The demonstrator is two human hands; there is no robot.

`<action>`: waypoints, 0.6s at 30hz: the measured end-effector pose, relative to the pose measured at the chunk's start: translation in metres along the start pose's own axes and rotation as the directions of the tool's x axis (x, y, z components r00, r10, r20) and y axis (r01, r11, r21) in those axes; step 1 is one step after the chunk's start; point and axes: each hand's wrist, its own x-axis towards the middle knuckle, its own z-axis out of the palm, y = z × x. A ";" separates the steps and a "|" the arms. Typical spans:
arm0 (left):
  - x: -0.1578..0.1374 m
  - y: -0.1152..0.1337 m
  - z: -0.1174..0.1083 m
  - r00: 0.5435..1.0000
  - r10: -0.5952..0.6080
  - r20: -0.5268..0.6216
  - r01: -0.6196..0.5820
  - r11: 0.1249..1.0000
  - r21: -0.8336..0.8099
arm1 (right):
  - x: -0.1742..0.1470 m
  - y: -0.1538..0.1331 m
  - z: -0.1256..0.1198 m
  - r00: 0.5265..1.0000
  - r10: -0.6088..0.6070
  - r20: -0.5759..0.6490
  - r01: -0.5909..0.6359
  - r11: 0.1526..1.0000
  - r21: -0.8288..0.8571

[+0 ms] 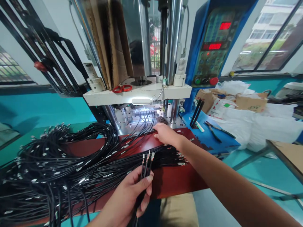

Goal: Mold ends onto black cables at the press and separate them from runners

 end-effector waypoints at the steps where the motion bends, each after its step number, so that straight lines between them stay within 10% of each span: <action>1: 0.000 -0.003 0.002 0.999 0.029 -0.026 -0.028 0.999 0.027 | 0.015 0.002 0.008 1.000 -0.014 0.021 0.015 0.999 -0.034; 6: 0.005 -0.010 -0.001 0.996 0.086 -0.005 -0.086 0.991 -0.100 | 0.025 -0.003 0.019 0.992 -0.066 0.109 0.082 0.984 -0.158; 13: 0.005 -0.008 -0.008 0.999 0.031 -0.044 -0.033 0.998 -0.059 | -0.033 0.006 -0.042 0.977 0.010 0.211 0.035 0.976 -0.213; 18: 0.006 -0.010 -0.005 0.998 0.040 -0.042 -0.038 0.998 0.052 | -0.099 -0.001 -0.035 0.958 0.214 0.193 -0.279 0.855 0.438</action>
